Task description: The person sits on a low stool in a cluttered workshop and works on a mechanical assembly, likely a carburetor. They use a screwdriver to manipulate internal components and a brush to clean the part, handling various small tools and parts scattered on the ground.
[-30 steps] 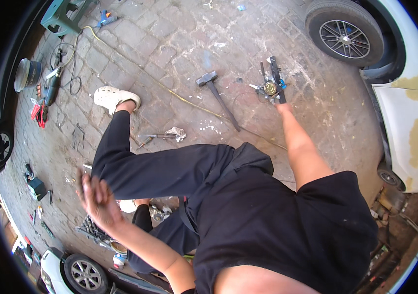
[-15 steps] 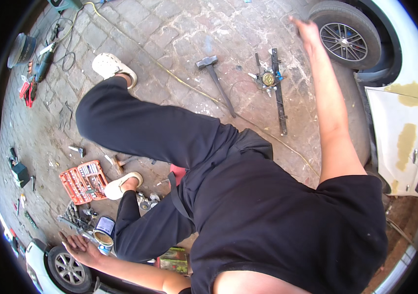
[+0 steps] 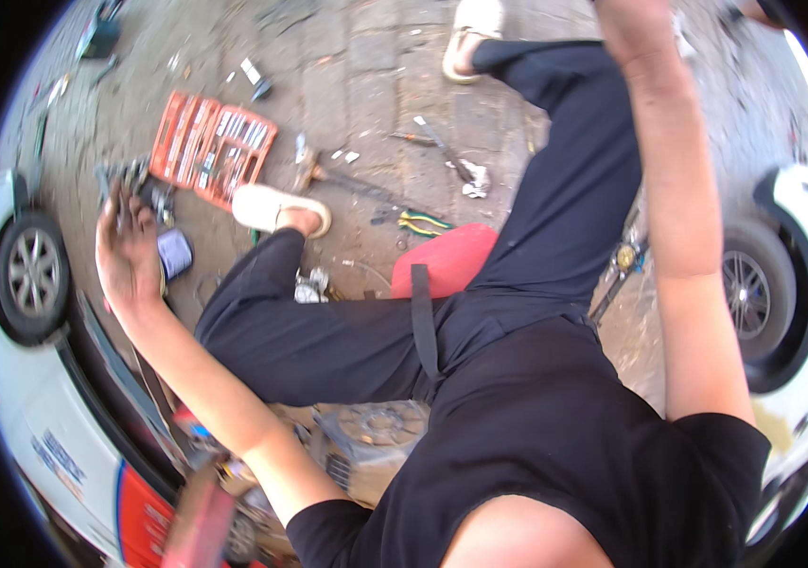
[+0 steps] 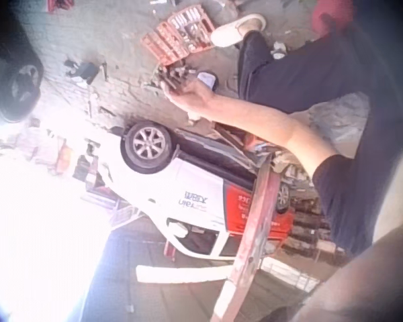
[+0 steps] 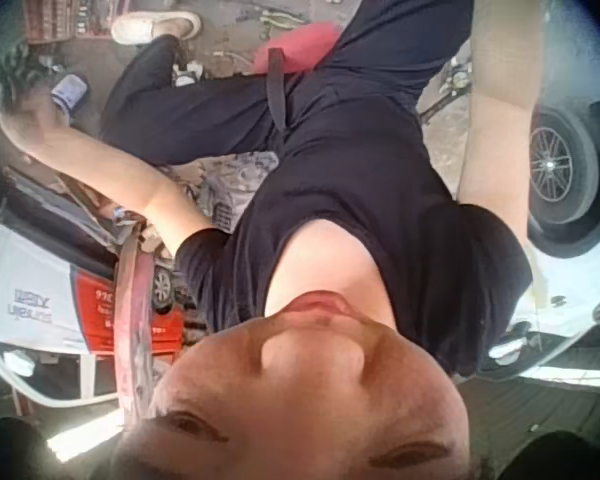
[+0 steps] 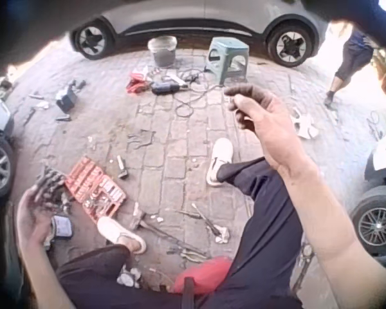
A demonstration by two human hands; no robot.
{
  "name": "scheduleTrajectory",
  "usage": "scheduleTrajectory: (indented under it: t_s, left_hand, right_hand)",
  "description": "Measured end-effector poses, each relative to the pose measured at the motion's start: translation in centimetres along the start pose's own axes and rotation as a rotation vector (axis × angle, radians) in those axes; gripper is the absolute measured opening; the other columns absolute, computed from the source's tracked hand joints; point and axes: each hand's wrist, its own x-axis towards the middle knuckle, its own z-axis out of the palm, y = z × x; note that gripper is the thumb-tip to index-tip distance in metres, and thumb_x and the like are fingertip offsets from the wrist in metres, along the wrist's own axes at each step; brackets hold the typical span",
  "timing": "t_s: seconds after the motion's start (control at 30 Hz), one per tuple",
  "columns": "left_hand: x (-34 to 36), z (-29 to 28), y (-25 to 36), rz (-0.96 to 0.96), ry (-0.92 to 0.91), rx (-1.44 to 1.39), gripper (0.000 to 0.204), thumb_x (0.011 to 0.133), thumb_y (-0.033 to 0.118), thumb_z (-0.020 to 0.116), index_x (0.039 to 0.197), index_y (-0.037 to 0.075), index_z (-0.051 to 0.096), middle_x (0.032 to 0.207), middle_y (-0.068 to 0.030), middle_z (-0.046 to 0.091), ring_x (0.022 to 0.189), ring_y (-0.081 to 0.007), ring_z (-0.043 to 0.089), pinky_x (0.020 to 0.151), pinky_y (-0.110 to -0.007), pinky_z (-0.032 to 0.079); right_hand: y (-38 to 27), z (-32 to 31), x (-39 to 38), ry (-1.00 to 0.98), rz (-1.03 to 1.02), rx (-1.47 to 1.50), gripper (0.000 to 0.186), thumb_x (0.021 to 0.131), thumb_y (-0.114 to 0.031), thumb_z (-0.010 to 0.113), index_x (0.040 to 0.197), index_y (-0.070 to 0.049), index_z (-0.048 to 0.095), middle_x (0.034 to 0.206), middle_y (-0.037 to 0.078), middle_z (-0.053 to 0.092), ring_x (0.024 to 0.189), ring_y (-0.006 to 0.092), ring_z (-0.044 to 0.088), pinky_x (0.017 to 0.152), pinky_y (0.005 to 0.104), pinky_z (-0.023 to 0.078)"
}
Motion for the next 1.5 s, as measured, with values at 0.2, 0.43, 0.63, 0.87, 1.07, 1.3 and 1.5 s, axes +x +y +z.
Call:
scheduleTrajectory:
  t_s: [0.2, 0.43, 0.63, 0.87, 1.07, 1.3, 1.5]
  left_hand:
    - [-2.3, 1.0, 1.1, 0.283, 0.291, 0.253, 0.028, 0.088, 0.011, 0.056, 0.112, -0.004, 0.059, 0.107, -0.0075, 0.061, 0.091, -0.0128, 0.053, 0.076, -0.026, 0.042]
    - [-2.9, 5.1, 0.1, 0.457, 0.378, 0.758, 0.028, 0.090, 0.014, 0.054, 0.112, -0.003, 0.060, 0.113, -0.0084, 0.061, 0.092, -0.0092, 0.053, 0.082, -0.022, 0.041]
    - [-1.7, 5.9, -0.6, 0.479, 0.310, 0.814, 0.024, 0.084, 0.014, 0.062, 0.105, 0.002, 0.064, 0.095, -0.0023, 0.062, 0.089, -0.0090, 0.053, 0.082, -0.021, 0.039]
    - [-0.1, 8.0, -2.2, 0.496, 0.189, 0.780, 0.022, 0.082, 0.016, 0.063, 0.100, 0.004, 0.065, 0.085, -0.0022, 0.059, 0.075, -0.0085, 0.052, 0.068, -0.023, 0.043]
    - [1.3, 9.5, -4.7, 0.461, 0.007, 0.906, 0.020, 0.082, 0.015, 0.061, 0.096, 0.001, 0.065, 0.082, -0.0044, 0.063, 0.077, -0.0100, 0.056, 0.071, -0.026, 0.045]
    - [0.0, 14.3, -4.8, 0.209, -0.193, 0.656, 0.024, 0.088, 0.023, 0.059, 0.104, 0.006, 0.065, 0.089, 0.0012, 0.062, 0.076, -0.0053, 0.051, 0.060, -0.020, 0.041]
    - [1.4, 16.9, -6.1, 0.212, -0.273, 0.335, 0.032, 0.091, 0.025, 0.057, 0.115, 0.005, 0.058, 0.108, -0.0028, 0.061, 0.094, -0.0100, 0.055, 0.082, -0.026, 0.043]
  right_hand:
    - [28.9, 8.9, -3.9, -0.215, 0.488, -0.633, 0.065, 0.070, -0.058, 0.068, 0.094, 0.002, 0.066, 0.090, 0.018, 0.066, 0.090, 0.0262, 0.063, 0.082, 0.0358, 0.048]
    - [38.6, 12.2, -14.1, -0.517, 0.419, -1.321, 0.042, 0.069, -0.028, 0.076, 0.097, -0.001, 0.061, 0.097, 0.015, 0.064, 0.094, 0.0310, 0.060, 0.080, 0.0414, 0.048]
    - [40.2, 11.3, -13.0, -0.596, 0.350, -1.485, 0.036, 0.069, -0.028, 0.076, 0.092, -0.003, 0.065, 0.097, 0.015, 0.063, 0.097, 0.0304, 0.059, 0.082, 0.0406, 0.047]
    - [36.4, 13.0, -5.0, -0.441, 1.017, -0.122, 0.031, 0.079, -0.032, 0.071, 0.097, -0.007, 0.067, 0.089, 0.001, 0.064, 0.084, 0.0114, 0.058, 0.073, 0.0295, 0.044]
    - [16.7, 17.3, 1.8, -0.757, 0.796, 0.569, 0.035, 0.089, -0.029, 0.060, 0.115, -0.007, 0.058, 0.103, -0.004, 0.060, 0.098, 0.0056, 0.051, 0.081, 0.0239, 0.039]
    - [3.6, 14.8, 3.5, -1.023, 0.340, 0.465, 0.047, 0.092, -0.033, 0.053, 0.128, -0.002, 0.048, 0.118, 0.001, 0.054, 0.106, 0.0101, 0.048, 0.092, 0.0278, 0.036]
    - [3.8, 14.4, 3.1, -1.051, 0.330, 0.526, 0.049, 0.093, -0.030, 0.051, 0.130, 0.001, 0.043, 0.127, 0.007, 0.050, 0.117, 0.0149, 0.044, 0.097, 0.0310, 0.034]
